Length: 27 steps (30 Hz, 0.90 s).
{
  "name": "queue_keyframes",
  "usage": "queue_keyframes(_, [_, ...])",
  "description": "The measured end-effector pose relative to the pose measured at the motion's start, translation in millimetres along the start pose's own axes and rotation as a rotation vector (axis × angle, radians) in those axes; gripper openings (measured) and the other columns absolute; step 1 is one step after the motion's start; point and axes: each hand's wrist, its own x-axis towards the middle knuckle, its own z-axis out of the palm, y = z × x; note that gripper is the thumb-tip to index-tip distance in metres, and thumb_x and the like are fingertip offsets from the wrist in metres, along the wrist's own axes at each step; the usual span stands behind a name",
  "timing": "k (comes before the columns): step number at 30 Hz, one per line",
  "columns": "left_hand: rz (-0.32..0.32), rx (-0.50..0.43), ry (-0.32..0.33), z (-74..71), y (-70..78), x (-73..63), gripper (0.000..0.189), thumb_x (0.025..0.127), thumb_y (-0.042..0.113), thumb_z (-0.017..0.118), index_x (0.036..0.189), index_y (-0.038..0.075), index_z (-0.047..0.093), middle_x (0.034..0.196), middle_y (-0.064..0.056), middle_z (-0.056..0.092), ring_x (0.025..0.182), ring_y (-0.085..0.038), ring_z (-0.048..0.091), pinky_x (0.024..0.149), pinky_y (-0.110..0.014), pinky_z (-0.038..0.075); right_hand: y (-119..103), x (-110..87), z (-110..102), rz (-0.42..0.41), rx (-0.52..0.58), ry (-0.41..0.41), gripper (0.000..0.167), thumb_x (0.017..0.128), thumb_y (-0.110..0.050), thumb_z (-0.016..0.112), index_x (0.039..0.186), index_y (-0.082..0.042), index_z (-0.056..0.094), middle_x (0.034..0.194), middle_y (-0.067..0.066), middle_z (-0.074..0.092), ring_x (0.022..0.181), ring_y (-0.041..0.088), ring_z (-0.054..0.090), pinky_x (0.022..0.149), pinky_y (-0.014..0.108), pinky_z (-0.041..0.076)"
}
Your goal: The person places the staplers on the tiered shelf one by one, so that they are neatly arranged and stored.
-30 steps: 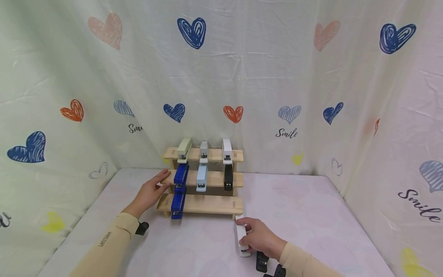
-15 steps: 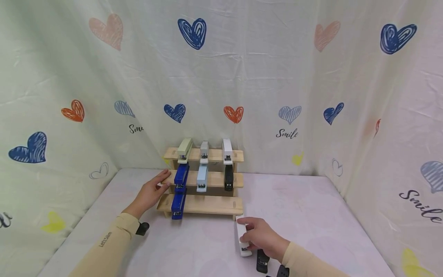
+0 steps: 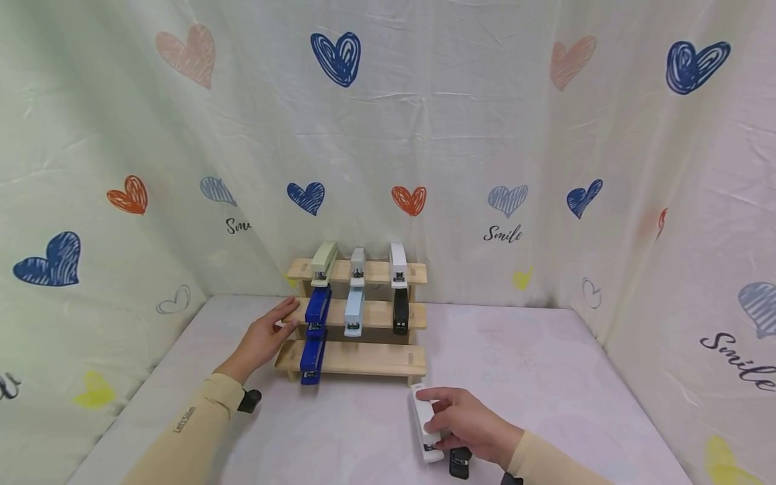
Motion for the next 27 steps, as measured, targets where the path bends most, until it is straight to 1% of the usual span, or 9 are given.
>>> queue_keyframes(5, [0.006,0.002,0.001,-0.4,-0.1,0.1,0.051,0.103,0.022,0.059,0.150,0.007,0.047,0.159,-0.007,0.034,0.118,-0.033,0.059,0.094,-0.047,0.050,-2,-5.3,0,-0.006,0.052,-0.051,0.056,0.086,0.006,0.065,0.140,0.000,0.055,0.118,0.019,0.041,0.084,0.024,0.055,0.075,0.042,0.058])
queue_keyframes(9, [0.009,-0.002,-0.003,-0.1,-0.6,0.2,0.051,0.103,0.021,0.059,0.150,0.007,0.047,0.159,-0.008,0.034,0.116,-0.032,0.060,0.094,-0.047,0.051,-4,-9.1,1,-0.018,0.094,-0.096,0.057,0.086,0.007,0.064,0.141,-0.001,0.054,0.131,0.028,0.038,0.089,0.023,0.055,0.081,0.047,0.057])
queue_keyframes(12, [0.005,-0.002,-0.003,0.0,-0.5,0.2,0.051,0.103,0.022,0.059,0.150,0.007,0.046,0.159,-0.008,0.034,0.115,-0.032,0.060,0.094,-0.047,0.051,-8,-10.7,3,-0.047,0.113,-0.116,0.058,0.086,0.007,0.064,0.143,0.000,0.052,0.141,0.032,0.032,0.095,0.024,0.055,0.085,0.050,0.055])
queue_keyframes(14, [0.001,0.001,-0.002,-0.4,-0.3,0.2,0.051,0.103,0.022,0.059,0.150,0.008,0.046,0.159,-0.007,0.034,0.114,-0.032,0.061,0.094,-0.047,0.050,-12,-9.9,4,-0.077,0.116,-0.117,0.060,0.086,0.006,0.064,0.144,0.000,0.051,0.144,0.033,0.029,0.098,0.024,0.056,0.087,0.050,0.055])
queue_keyframes(16, [-0.002,0.004,0.000,-0.7,-0.2,0.2,0.051,0.103,0.023,0.059,0.150,0.008,0.046,0.159,-0.007,0.034,0.113,-0.032,0.061,0.093,-0.047,0.051,-17,-7.2,6,-0.105,0.116,-0.113,0.061,0.087,0.005,0.065,0.145,0.000,0.049,0.145,0.032,0.029,0.100,0.025,0.056,0.087,0.049,0.055])
queue_keyframes(19, [0.000,0.006,0.004,-1.0,-0.3,-0.4,0.051,0.103,0.022,0.059,0.150,0.007,0.047,0.159,-0.007,0.034,0.110,-0.032,0.062,0.093,-0.048,0.051,-25,-0.9,10,-0.140,0.113,-0.106,0.062,0.087,0.004,0.065,0.146,-0.001,0.048,0.143,0.028,0.033,0.103,0.027,0.055,0.087,0.048,0.055])
queue_keyframes(22, [0.007,0.002,0.006,-0.9,-0.8,-1.0,0.050,0.103,0.022,0.059,0.149,0.007,0.047,0.159,-0.008,0.035,0.113,-0.032,0.061,0.093,-0.047,0.051,-31,6.9,16,-0.172,0.117,-0.105,0.063,0.088,0.004,0.065,0.148,-0.001,0.046,0.141,0.025,0.036,0.106,0.030,0.053,0.087,0.047,0.055])
queue_keyframes(27, [0.009,0.001,0.002,-0.4,-0.8,-1.1,0.050,0.103,0.022,0.058,0.150,0.008,0.046,0.159,-0.008,0.034,0.117,-0.032,0.060,0.093,-0.046,0.051,-38,22.0,27,-0.197,0.118,-0.089,0.062,0.090,0.003,0.064,0.149,-0.003,0.045,0.148,0.026,0.031,0.112,0.031,0.050,0.088,0.049,0.055])
